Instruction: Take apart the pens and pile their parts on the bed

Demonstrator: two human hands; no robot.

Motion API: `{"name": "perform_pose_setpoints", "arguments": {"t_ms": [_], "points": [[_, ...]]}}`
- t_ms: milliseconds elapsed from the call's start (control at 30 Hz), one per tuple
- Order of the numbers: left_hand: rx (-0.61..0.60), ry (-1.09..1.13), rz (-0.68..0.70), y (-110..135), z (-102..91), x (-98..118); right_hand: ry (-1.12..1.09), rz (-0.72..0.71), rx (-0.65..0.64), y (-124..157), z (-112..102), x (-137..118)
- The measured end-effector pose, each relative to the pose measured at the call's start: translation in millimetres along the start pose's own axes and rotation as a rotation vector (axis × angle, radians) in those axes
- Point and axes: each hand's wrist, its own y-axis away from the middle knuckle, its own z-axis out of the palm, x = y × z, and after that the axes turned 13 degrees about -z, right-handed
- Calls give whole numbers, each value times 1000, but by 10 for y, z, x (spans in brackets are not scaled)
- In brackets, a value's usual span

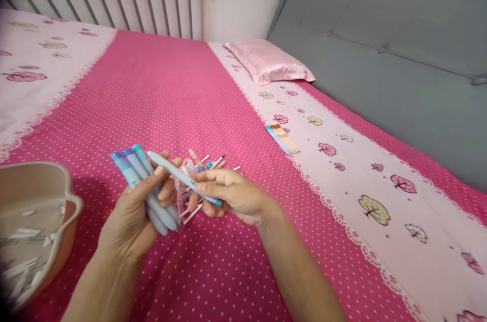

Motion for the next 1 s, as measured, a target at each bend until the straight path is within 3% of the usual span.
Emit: {"name": "perform_pose_setpoints", "arguments": {"t_ms": [300,433,600,800,1000], "points": [[-49,-64,32,8,-1,-16,-18,78,-54,12,18,19],[11,-104,72,9,-15,-17,64,61,-44,-5,24,42],[135,-124,43,1,-3,-13,366,-91,-2,-28,60,86],[423,-151,60,-19,27,-33,919,-238,138,-21,121,75],[451,-124,91,-49,17,-68,1178,-384,340,-35,122,86]]}}
